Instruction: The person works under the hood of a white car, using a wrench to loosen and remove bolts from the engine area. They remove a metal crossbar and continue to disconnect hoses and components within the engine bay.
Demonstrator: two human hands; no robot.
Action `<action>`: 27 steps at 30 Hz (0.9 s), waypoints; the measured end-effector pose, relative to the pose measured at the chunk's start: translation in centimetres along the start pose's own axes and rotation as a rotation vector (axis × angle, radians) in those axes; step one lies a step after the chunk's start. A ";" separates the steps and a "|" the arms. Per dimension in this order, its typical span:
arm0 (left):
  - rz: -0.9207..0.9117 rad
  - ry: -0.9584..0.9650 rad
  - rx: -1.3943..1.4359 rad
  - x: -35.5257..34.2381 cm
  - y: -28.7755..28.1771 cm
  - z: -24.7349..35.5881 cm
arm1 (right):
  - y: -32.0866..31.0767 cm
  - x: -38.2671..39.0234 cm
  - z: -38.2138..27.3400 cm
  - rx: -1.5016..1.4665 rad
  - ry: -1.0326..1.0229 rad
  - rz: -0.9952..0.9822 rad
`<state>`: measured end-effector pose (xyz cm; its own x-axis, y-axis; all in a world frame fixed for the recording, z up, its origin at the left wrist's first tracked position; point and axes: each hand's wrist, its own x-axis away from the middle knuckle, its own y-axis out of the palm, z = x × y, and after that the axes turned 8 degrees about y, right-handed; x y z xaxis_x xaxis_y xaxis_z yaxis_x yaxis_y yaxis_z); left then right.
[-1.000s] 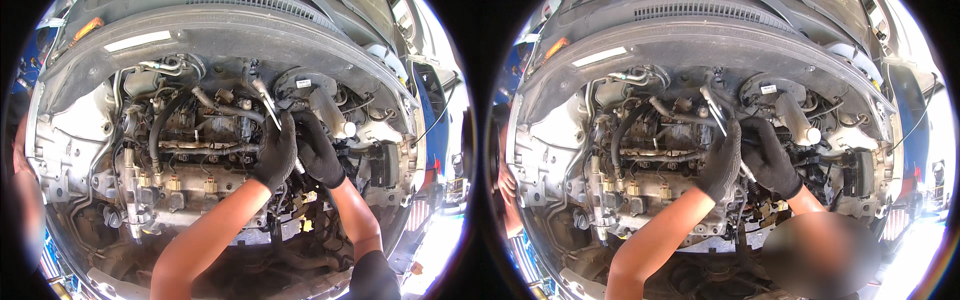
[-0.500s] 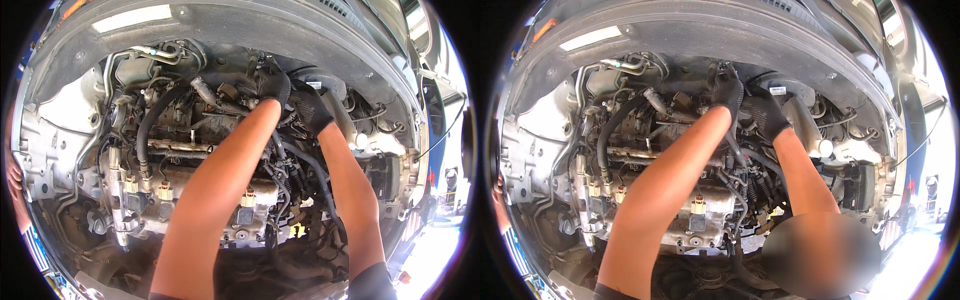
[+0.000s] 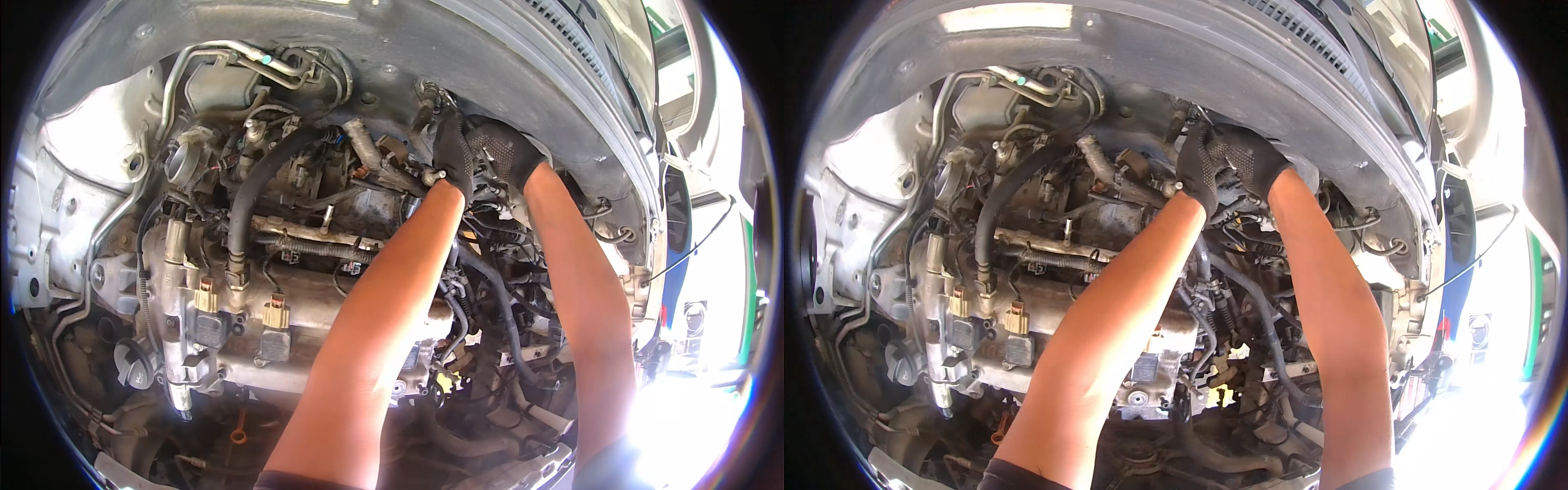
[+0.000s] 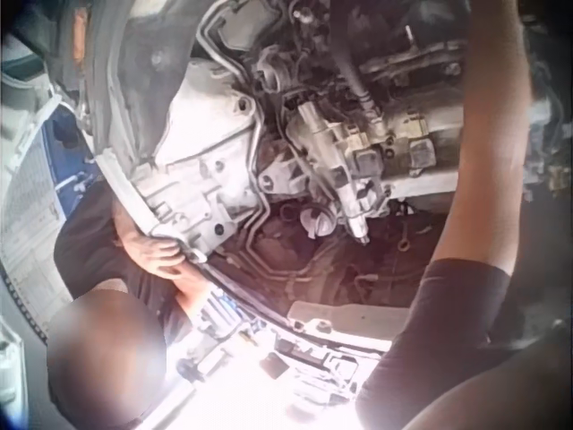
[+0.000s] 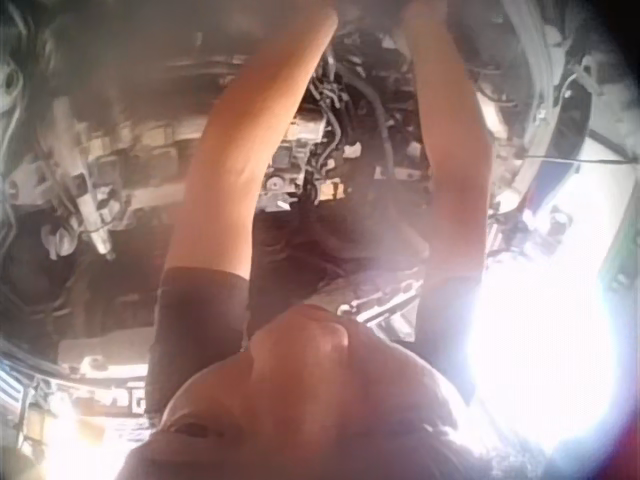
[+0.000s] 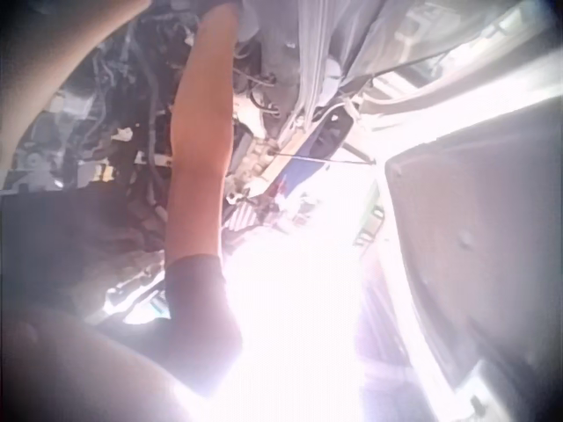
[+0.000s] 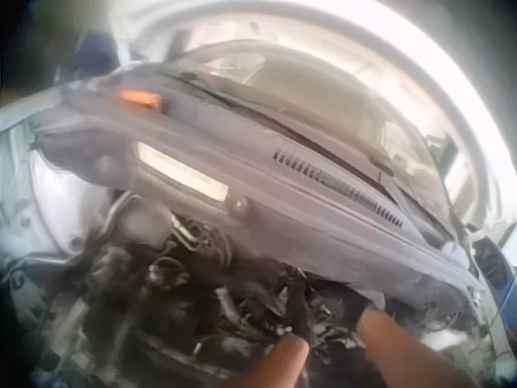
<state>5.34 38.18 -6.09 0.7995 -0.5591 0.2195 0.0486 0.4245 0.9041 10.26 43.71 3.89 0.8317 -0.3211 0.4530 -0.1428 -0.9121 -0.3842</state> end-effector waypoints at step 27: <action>0.085 -0.057 0.189 -1.0 -0.9 -1.7 | 2.1 -1.9 -2.3 0.070 0.305 0.044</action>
<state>5.53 39.60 -7.74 0.7608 -0.5685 0.3130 -0.1348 0.3334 0.9331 7.17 41.78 4.10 0.6252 -0.4307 0.6509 -0.1285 -0.8794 -0.4585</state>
